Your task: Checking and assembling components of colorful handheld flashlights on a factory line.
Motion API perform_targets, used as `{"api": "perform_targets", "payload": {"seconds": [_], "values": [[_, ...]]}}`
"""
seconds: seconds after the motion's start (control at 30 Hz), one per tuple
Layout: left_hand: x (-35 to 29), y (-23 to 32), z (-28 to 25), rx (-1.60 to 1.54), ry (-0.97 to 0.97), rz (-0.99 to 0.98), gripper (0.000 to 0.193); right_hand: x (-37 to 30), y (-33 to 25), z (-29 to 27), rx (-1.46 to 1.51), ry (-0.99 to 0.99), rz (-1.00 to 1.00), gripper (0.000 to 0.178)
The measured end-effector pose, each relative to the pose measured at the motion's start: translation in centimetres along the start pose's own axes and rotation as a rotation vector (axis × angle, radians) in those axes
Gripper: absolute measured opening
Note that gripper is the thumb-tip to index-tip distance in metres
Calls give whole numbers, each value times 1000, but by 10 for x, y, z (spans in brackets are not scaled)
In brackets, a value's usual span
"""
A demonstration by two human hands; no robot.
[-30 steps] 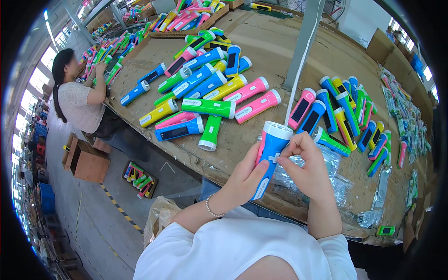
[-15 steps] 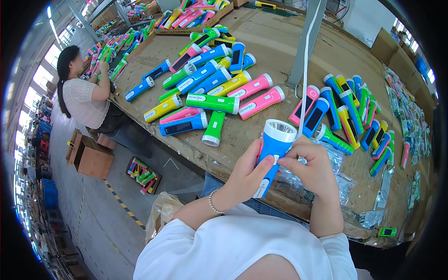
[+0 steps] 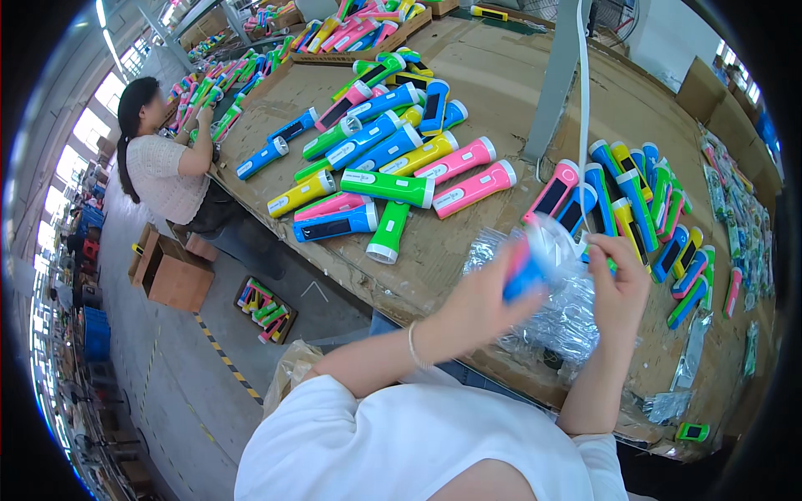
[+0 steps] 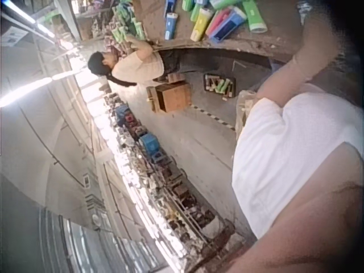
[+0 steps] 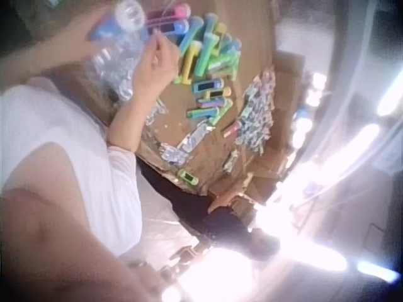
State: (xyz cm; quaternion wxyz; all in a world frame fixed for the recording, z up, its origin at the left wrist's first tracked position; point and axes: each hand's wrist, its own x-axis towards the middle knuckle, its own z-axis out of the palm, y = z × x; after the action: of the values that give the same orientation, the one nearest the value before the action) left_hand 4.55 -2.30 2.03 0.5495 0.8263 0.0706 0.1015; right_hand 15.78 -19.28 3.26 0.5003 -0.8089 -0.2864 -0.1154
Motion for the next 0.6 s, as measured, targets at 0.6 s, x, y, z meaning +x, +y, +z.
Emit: {"api": "perform_targets", "payload": {"seconds": [0.6], "values": [[120, -108, -54, 462, 304, 35, 53, -15, -4, -16, 523, -79, 75, 54]]}}
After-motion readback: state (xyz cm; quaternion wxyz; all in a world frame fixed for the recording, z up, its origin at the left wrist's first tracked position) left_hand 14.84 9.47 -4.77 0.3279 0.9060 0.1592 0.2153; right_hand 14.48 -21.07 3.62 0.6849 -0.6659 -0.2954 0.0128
